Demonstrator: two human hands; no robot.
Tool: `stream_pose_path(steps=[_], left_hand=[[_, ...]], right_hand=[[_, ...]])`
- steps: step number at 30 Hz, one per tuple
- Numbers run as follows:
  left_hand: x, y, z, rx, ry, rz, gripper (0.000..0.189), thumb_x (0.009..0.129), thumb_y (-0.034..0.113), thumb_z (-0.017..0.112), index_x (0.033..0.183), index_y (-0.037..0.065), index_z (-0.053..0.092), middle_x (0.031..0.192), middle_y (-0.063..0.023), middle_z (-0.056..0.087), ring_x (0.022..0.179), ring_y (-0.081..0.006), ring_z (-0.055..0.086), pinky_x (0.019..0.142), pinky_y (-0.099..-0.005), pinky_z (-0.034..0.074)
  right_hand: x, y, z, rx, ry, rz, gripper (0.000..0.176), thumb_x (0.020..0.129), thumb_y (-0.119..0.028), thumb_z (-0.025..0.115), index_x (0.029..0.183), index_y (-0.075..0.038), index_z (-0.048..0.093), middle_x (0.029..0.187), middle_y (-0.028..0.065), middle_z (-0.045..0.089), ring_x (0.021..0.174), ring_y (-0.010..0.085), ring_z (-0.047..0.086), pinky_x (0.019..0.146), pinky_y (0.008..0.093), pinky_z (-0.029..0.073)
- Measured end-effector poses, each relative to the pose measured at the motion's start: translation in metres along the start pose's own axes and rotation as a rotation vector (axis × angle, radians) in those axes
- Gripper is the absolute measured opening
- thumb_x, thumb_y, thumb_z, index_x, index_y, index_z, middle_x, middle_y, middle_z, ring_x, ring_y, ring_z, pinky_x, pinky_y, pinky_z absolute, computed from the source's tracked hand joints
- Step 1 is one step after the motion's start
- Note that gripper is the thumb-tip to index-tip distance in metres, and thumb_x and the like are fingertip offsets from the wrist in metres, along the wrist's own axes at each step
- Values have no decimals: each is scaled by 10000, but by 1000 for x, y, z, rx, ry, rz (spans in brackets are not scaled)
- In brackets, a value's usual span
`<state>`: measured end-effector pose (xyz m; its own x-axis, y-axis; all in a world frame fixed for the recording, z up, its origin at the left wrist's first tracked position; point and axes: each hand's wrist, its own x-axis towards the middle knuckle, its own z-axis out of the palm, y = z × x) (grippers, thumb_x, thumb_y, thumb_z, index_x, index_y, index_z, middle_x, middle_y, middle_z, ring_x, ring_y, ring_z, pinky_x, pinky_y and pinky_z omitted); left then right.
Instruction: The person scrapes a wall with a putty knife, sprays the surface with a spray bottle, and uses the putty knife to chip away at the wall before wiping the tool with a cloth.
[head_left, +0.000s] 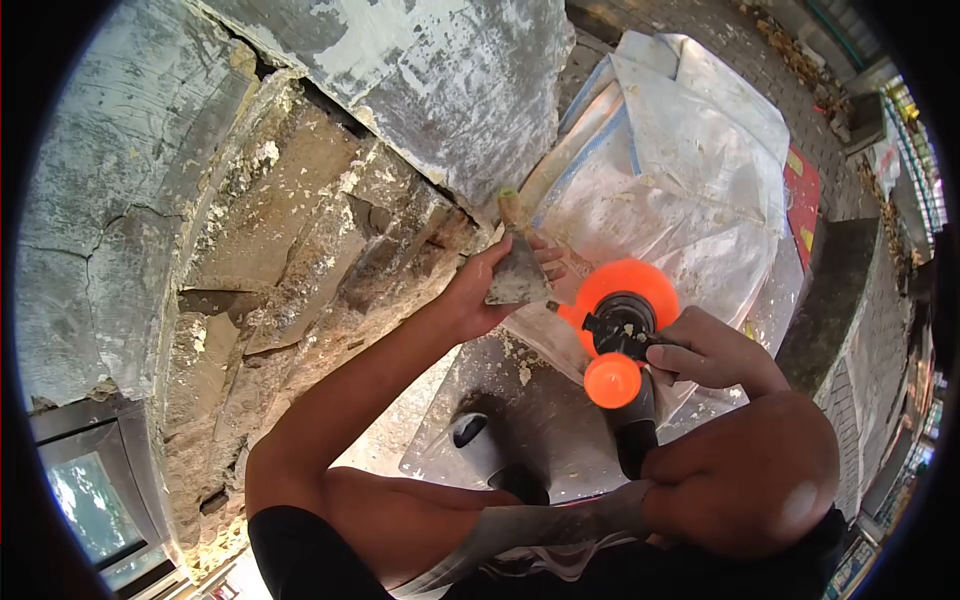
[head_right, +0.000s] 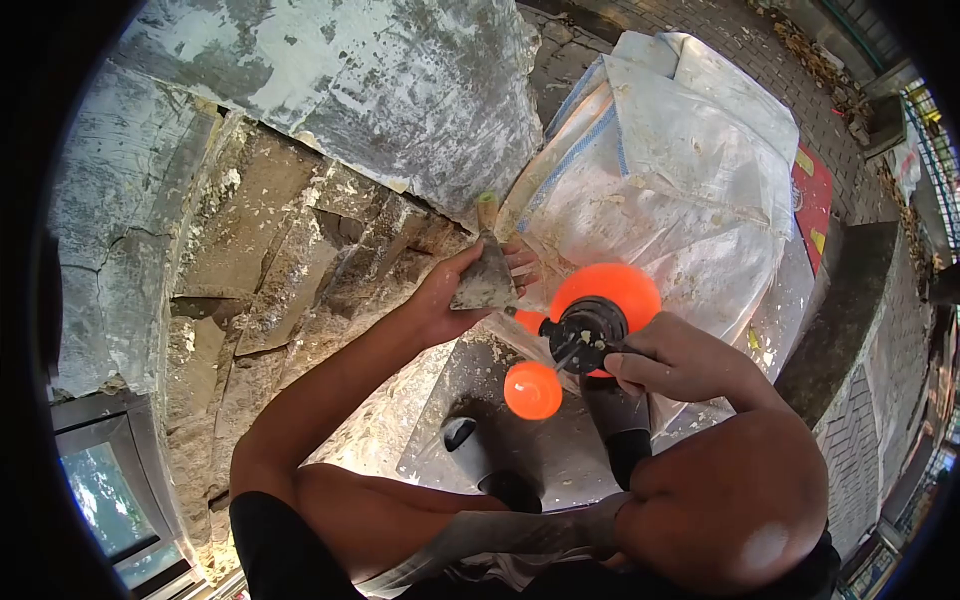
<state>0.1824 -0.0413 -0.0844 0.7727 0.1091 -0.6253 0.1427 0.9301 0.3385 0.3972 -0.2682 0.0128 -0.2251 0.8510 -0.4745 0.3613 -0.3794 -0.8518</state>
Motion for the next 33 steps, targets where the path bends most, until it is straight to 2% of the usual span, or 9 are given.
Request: stream_pose_path(steps=[6, 12, 17, 20, 23, 26, 29, 32, 33], left_hand=[[-18, 9, 10, -61, 83, 78, 449, 1086, 329, 354, 1352, -9, 484, 1435, -194, 525, 1304, -352, 531, 1139, -449, 421], [-19, 7, 6, -210, -41, 41, 452, 1083, 341, 348, 1359, 12, 490, 1435, -190, 526, 1343, -348, 490, 1164, -490, 371], [-16, 8, 6, -203, -61, 29, 459, 1083, 339, 341, 1384, 23, 480, 1488, -185, 479, 1380, -344, 457, 1174, -480, 355], [-18, 12, 9, -217, -57, 28, 462, 1080, 335, 347, 1400, 25, 471, 1513, -180, 454, 1403, -342, 435, 1179, -466, 350], [-22, 14, 12, -206, -46, 30, 462, 1079, 332, 353, 1409, 30, 467, 1523, -174, 446, 1412, -342, 426, 1185, -453, 343], [-23, 15, 11, -180, -57, 44, 461, 1078, 330, 355, 1414, 34, 467, 1526, -166, 445, 1414, -338, 424, 1183, -450, 344], [-26, 14, 11, -155, -50, 49, 461, 1079, 329, 351, 1415, 37, 472, 1526, -157, 449, 1415, -332, 426, 1174, -447, 352], [-27, 15, 15, -132, -8, 48, 467, 1082, 331, 337, 1420, 38, 474, 1524, -148, 454, 1416, -325, 427, 1168, -442, 357], [-27, 14, 16, -120, 10, 41, 470, 1083, 332, 331, 1422, 38, 473, 1524, -145, 455, 1416, -324, 428, 1167, -441, 358]], right_hand=[[-4, -5, -8, -71, -37, 38, 454, 1001, -367, 550, 732, -26, 684, 617, 109, 644, 566, 238, 631, 587, 379, 478], [-7, -4, -7, -55, -26, 38, 448, 1004, -350, 548, 737, -17, 684, 620, 116, 644, 570, 235, 635, 590, 383, 480], [-11, 1, -8, 30, 73, 76, 450, 1009, -345, 533, 729, -22, 673, 596, 86, 614, 542, 206, 588, 579, 364, 467], [-12, -12, -10, -47, -13, 104, 450, 1013, -349, 523, 727, -31, 664, 591, 66, 589, 542, 180, 551, 577, 348, 456], [-13, -13, -13, 16, 87, 179, 453, 1015, -359, 517, 733, -38, 667, 603, 64, 590, 559, 171, 552, 583, 341, 453], [-15, -20, -17, -33, 26, 209, 454, 1016, -359, 516, 735, -38, 671, 615, 67, 598, 562, 167, 555, 583, 338, 451], [-15, -12, -14, 9, 98, 235, 455, 1016, -359, 518, 730, -42, 676, 610, 65, 605, 557, 165, 562, 580, 338, 452], [-19, -11, -15, -33, -12, 217, 456, 1015, -356, 521, 718, -44, 670, 599, 56, 602, 547, 159, 550, 572, 336, 446], [-19, -10, -14, -17, 15, 203, 455, 1014, -354, 523, 714, -44, 667, 597, 54, 602, 544, 158, 548, 570, 335, 444]])
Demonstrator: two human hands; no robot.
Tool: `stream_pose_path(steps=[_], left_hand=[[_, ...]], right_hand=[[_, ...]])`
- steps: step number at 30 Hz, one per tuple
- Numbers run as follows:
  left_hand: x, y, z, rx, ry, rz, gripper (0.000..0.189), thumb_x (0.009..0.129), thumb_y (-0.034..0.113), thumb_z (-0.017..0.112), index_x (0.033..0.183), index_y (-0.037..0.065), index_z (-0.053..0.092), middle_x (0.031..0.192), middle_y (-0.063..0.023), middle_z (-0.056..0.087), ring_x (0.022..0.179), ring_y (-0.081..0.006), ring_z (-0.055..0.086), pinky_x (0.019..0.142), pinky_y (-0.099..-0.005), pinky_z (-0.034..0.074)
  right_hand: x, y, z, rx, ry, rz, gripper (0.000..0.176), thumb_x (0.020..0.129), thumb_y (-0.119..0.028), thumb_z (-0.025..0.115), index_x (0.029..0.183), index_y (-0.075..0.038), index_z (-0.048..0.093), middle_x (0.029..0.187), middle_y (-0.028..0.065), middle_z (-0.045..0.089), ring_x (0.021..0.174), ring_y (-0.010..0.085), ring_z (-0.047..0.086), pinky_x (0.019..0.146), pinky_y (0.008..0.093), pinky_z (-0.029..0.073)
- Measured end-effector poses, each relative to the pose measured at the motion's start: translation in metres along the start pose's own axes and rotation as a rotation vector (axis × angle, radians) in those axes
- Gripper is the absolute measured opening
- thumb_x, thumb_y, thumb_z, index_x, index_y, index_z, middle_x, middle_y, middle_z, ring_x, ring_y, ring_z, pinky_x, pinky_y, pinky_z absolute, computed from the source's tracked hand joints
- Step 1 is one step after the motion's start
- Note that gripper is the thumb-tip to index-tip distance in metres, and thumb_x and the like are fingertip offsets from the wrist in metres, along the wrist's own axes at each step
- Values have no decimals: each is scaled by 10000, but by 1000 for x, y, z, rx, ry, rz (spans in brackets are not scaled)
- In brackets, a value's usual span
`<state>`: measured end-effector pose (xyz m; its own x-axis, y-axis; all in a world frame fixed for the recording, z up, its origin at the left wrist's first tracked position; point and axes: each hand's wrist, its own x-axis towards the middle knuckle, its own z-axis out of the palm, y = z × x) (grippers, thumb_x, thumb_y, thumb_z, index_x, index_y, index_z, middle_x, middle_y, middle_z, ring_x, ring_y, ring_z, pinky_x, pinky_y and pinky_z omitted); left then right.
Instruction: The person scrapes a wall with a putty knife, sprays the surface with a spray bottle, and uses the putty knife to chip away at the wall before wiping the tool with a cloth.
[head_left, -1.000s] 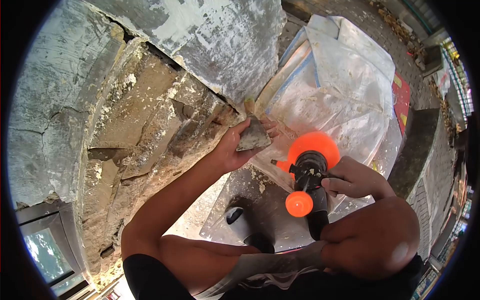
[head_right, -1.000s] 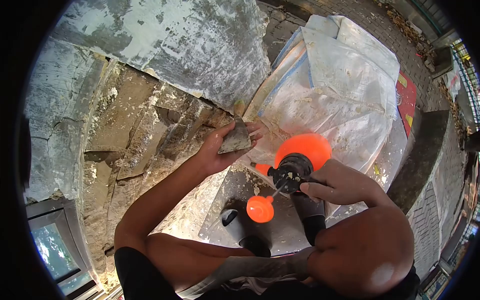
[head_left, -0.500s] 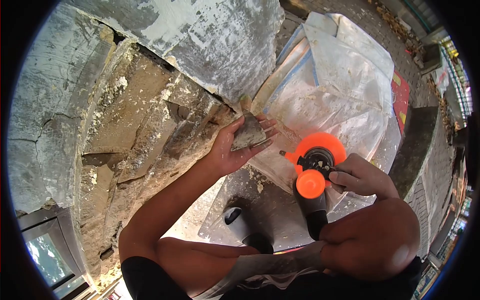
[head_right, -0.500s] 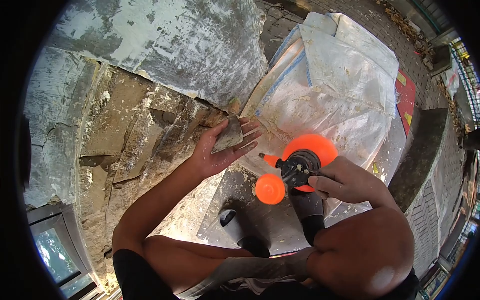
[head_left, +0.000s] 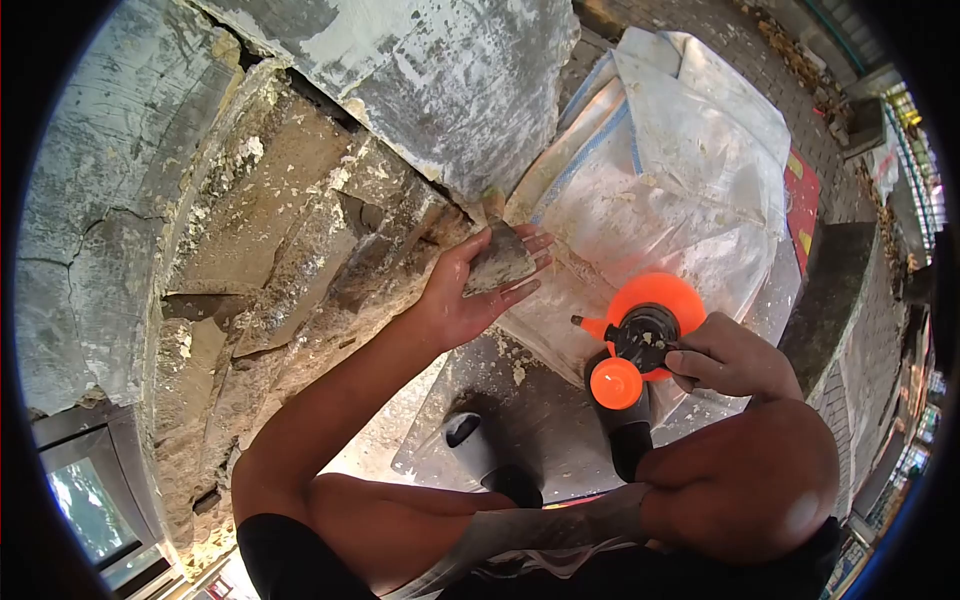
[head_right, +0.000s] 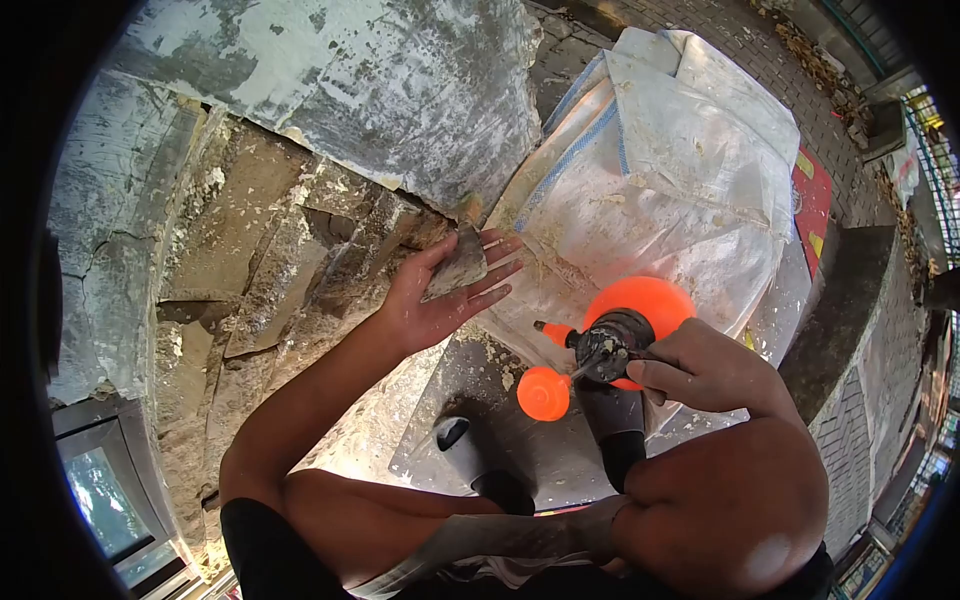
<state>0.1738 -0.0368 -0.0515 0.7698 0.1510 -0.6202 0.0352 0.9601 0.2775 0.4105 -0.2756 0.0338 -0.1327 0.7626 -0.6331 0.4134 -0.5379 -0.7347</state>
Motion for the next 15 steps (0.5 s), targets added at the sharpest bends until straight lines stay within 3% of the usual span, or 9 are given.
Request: stream_pose_path(steps=[15], left_hand=[[7, -4, 1, 11, -9, 34, 497, 1101, 338, 265, 1407, 0, 462, 1455, -198, 501, 1355, -332, 498, 1162, -433, 407]], right_hand=[[-1, 3, -1, 107, 57, -65, 422, 1009, -295, 531, 700, -31, 644, 597, 43, 606, 538, 133, 538, 539, 321, 422]])
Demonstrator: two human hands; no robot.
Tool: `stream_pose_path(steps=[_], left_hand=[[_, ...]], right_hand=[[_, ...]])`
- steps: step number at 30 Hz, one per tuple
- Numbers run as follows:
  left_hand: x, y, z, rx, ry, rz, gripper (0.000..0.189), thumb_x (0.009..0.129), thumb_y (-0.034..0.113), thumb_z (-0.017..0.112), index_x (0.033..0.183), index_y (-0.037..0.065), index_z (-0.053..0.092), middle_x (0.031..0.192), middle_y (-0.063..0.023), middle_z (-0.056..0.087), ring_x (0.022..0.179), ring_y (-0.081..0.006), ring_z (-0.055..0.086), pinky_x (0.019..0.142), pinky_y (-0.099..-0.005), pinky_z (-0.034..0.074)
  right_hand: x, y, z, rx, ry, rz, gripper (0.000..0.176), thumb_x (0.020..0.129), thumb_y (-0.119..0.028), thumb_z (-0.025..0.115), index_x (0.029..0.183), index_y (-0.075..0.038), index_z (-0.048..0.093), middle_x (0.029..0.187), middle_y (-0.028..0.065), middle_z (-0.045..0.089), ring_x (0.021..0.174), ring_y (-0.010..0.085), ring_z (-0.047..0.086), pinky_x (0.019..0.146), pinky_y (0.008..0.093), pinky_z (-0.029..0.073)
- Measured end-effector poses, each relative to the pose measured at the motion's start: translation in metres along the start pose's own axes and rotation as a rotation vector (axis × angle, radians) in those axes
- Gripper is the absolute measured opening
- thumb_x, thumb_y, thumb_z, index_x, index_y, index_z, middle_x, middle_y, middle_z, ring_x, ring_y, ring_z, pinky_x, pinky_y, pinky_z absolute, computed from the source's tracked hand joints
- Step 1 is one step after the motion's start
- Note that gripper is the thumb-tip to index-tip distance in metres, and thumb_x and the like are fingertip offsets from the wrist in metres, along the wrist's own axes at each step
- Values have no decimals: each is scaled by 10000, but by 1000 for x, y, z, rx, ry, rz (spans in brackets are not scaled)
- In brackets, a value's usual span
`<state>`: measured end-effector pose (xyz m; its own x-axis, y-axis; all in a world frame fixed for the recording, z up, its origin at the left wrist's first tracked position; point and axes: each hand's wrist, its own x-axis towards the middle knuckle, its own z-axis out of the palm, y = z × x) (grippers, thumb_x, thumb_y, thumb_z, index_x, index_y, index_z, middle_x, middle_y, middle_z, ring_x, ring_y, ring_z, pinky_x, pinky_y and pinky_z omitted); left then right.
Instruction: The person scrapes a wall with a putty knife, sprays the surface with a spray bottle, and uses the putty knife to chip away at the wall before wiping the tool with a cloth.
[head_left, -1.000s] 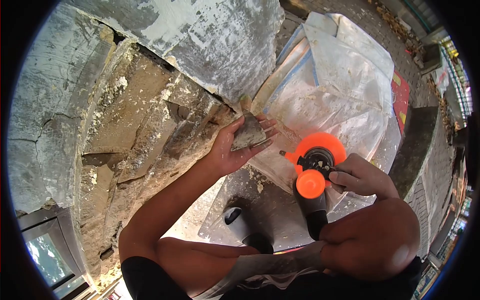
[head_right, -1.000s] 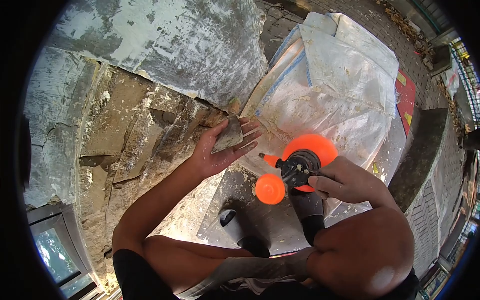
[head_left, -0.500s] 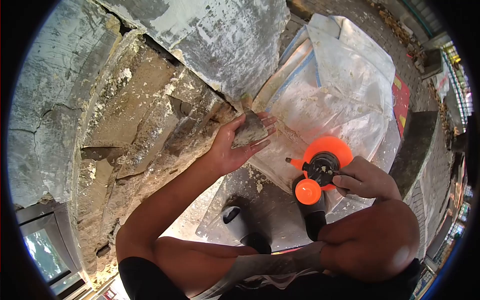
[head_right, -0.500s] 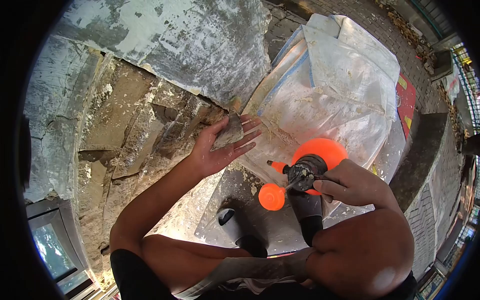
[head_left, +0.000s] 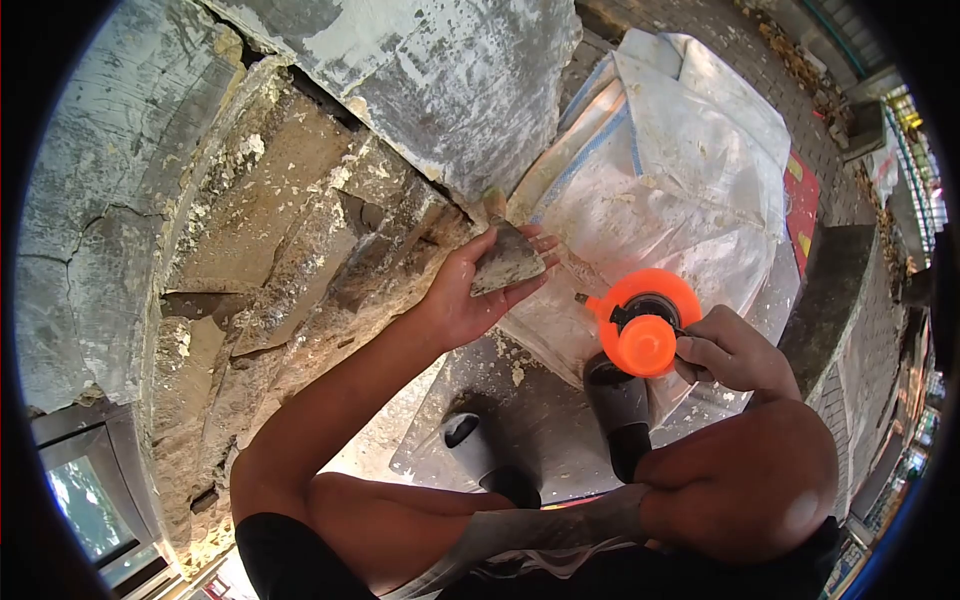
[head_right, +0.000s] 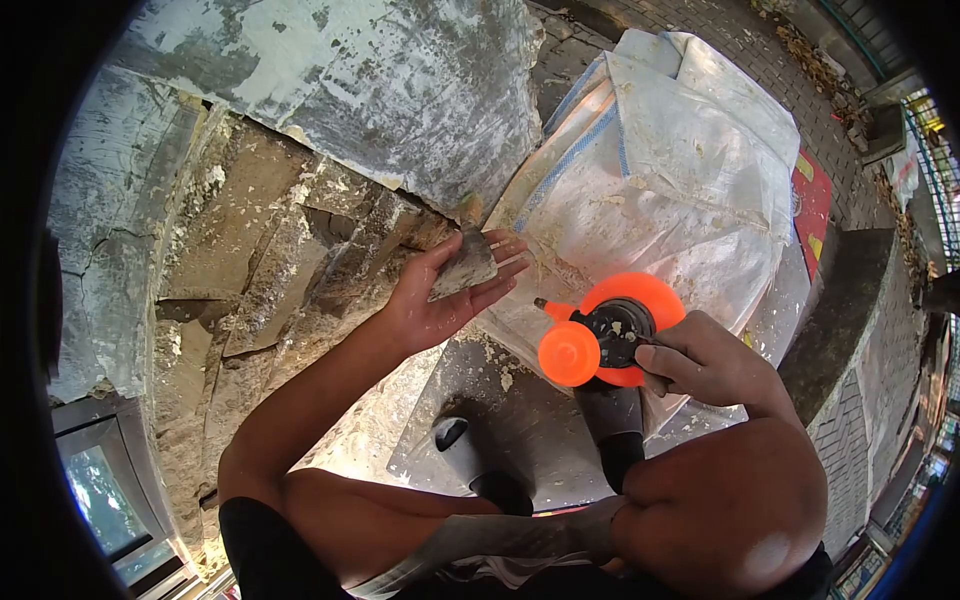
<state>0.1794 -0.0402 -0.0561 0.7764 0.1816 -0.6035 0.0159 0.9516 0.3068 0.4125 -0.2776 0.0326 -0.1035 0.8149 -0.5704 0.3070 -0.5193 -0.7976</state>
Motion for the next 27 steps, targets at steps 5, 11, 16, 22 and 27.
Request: stream_pose_path(steps=[5, 11, 16, 22, 27], left_hand=[[5, -2, -3, 16, -9, -2, 490, 1103, 340, 260, 1392, 7, 474, 1423, -184, 530, 1336, -329, 518, 1154, -431, 420], [8, -5, 2, 87, 6, 38, 462, 1098, 366, 347, 1358, 15, 500, 1396, -168, 552, 1302, -294, 554, 1097, -391, 482], [7, -5, -4, 204, 44, 32, 409, 1075, 349, 449, 1319, 28, 521, 1322, -149, 609, 1227, -244, 613, 1049, -366, 523], [6, -12, -7, 370, 183, 46, 362, 1025, 383, 573, 1213, 74, 550, 1038, -69, 658, 892, -161, 669, 745, -305, 574], [-2, -8, -4, 407, 233, -140, 362, 1020, 507, 532, 1025, 145, 549, 641, 18, 525, 384, -100, 383, 492, -244, 366]], right_hand=[[1, 6, 1, 15, -5, -79, 394, 999, -269, 528, 699, -37, 634, 572, 34, 566, 528, 135, 520, 529, 324, 413], [5, 14, 12, 149, 183, -100, 401, 995, -244, 504, 668, -32, 597, 560, 8, 524, 510, 99, 452, 505, 297, 378], [6, 22, 4, 255, 89, -154, 404, 993, -230, 494, 659, -27, 594, 557, -1, 509, 491, 86, 414, 481, 291, 338], [9, 29, 5, 250, 0, -101, 427, 1016, -277, 511, 683, -31, 615, 552, 17, 529, 490, 111, 468, 493, 303, 371], [12, 14, 8, 36, -84, -212, 419, 1013, -288, 523, 684, -48, 623, 564, 36, 558, 508, 158, 536, 526, 328, 421]])
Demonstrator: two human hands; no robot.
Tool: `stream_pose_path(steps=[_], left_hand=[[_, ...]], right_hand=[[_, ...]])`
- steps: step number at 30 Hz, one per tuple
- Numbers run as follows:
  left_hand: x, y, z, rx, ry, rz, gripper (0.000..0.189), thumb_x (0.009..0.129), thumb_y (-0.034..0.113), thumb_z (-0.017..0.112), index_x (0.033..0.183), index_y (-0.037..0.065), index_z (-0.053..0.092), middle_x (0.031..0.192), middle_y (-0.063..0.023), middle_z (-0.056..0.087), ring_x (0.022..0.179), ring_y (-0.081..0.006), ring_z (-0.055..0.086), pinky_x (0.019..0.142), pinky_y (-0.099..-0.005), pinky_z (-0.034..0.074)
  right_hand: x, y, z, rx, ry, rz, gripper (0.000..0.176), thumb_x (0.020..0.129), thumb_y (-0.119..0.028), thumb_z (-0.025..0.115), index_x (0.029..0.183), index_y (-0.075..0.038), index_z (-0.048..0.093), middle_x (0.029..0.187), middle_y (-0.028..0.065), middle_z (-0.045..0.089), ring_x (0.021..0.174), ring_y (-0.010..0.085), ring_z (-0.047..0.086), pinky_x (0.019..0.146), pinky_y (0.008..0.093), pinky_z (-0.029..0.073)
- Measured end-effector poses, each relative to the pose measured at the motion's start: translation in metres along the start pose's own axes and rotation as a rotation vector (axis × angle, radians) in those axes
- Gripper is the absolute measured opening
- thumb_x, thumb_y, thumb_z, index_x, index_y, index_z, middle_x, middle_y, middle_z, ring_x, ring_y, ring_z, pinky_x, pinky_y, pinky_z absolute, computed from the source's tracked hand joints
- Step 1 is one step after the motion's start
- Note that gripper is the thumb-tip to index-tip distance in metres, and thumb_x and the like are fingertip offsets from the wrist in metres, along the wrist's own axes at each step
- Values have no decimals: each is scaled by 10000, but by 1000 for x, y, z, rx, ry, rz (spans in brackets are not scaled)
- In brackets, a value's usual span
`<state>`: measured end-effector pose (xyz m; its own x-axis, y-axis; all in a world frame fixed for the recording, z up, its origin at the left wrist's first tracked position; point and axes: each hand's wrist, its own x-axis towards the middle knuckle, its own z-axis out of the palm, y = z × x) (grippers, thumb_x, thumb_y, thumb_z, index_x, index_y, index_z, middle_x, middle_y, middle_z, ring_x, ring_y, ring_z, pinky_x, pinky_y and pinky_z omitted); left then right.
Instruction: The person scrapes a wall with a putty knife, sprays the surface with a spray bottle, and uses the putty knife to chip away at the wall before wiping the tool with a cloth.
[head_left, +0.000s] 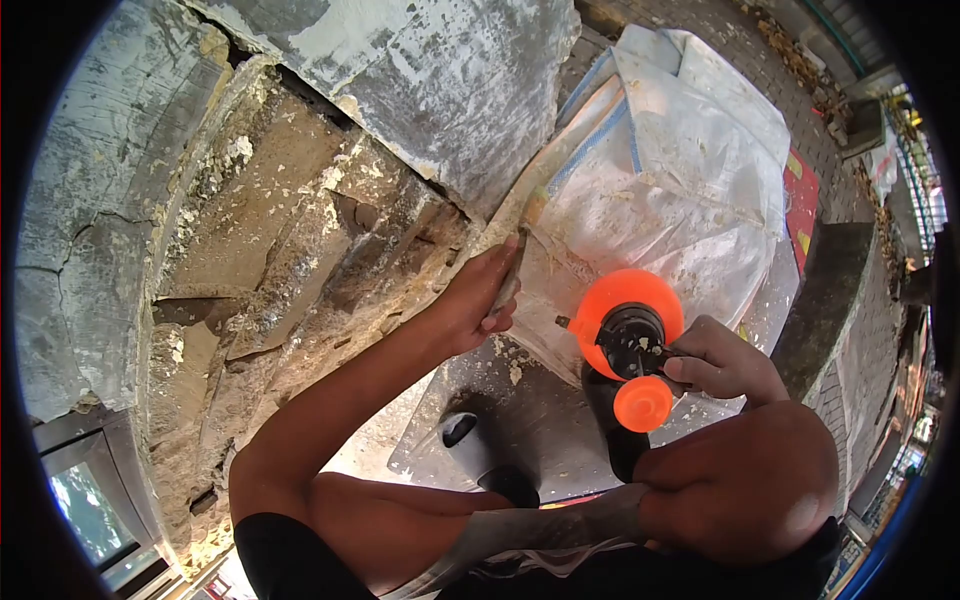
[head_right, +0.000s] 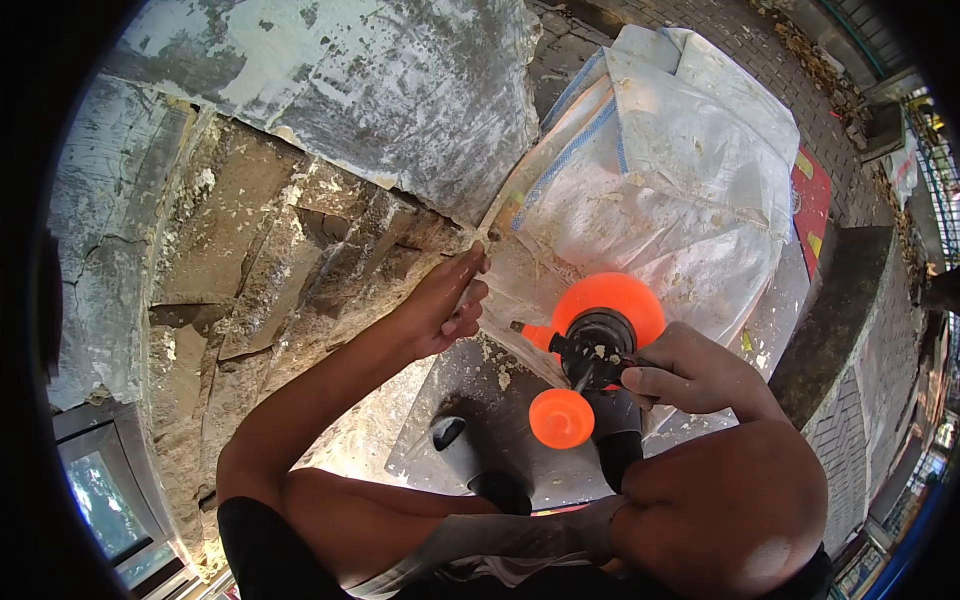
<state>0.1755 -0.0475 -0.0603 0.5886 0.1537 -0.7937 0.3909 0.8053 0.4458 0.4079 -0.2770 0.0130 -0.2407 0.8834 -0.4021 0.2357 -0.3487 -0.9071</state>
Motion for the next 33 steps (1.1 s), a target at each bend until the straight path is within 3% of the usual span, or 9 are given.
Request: stream_pose_path(steps=[3, 6, 9, 15, 21, 24, 27, 30, 33], left_hand=[[9, -9, -15, -123, -239, -35, 531, 939, 680, 538, 940, 152, 483, 554, 20, 366, 361, -90, 253, 461, -275, 331], [8, -7, -14, -183, -371, -131, 497, 1003, 657, 407, 973, 173, 516, 455, 54, 302, 318, -105, 262, 508, -266, 347], [11, -5, -17, -188, -532, -184, 472, 996, 629, 456, 988, 161, 516, 553, 22, 418, 412, -106, 370, 584, -297, 398], [3, -11, -8, -126, -232, -154, 430, 1010, 459, 552, 1245, 100, 537, 1024, -85, 625, 924, -186, 640, 775, -309, 539], [4, -8, -9, 220, -287, 61, 444, 1048, 381, 509, 1372, 82, 459, 1202, -97, 639, 1111, -203, 657, 949, -397, 579], [7, -16, -4, 265, -61, 161, 459, 1046, 444, 492, 1299, 63, 527, 1065, -77, 676, 896, -169, 713, 768, -326, 628], [5, -14, -1, 498, 55, 264, 459, 1056, 470, 459, 1188, 50, 592, 871, -45, 673, 600, -112, 651, 500, -243, 553], [5, -8, 0, 757, 203, 326, 483, 1061, 487, 440, 1097, 40, 617, 735, -25, 626, 445, -71, 509, 352, -212, 378], [0, -2, 3, 592, 122, 322, 492, 1072, 458, 442, 1237, 16, 583, 746, 5, 557, 506, -80, 461, 416, -262, 364]], right_hand=[[1, -2, 1, -10, -14, 24, 420, 1011, -295, 528, 684, -49, 622, 567, 42, 560, 515, 175, 547, 537, 337, 431], [1, -2, 2, -15, -2, 18, 422, 1011, -300, 529, 684, -49, 621, 565, 43, 557, 518, 177, 549, 540, 337, 434], [0, 0, 2, -9, 12, 16, 427, 1012, -308, 528, 685, -50, 621, 564, 39, 553, 521, 169, 548, 542, 334, 436], [-2, 6, 3, 5, 50, 24, 440, 1015, -328, 532, 685, -51, 618, 564, 27, 553, 523, 150, 540, 543, 328, 436], [-2, 4, 3, 13, 41, 29, 426, 1012, -318, 539, 688, -54, 620, 573, 27, 562, 533, 151, 553, 549, 324, 440], [-1, 4, 4, 9, 23, 21, 403, 1002, -299, 548, 691, -53, 623, 579, 32, 574, 538, 158, 567, 552, 328, 444], [-1, 8, 7, -1, 58, -56, 376, 987, -279, 561, 694, -52, 628, 584, 35, 588, 542, 165, 578, 552, 334, 447], [-2, 11, 6, -82, 55, -119, 359, 972, -259, 576, 689, -46, 629, 585, 40, 597, 536, 174, 579, 546, 339, 445], [-1, 12, 8, -41, 107, -96, 362, 968, -248, 575, 676, -41, 627, 575, 42, 588, 521, 172, 564, 534, 340, 430]])
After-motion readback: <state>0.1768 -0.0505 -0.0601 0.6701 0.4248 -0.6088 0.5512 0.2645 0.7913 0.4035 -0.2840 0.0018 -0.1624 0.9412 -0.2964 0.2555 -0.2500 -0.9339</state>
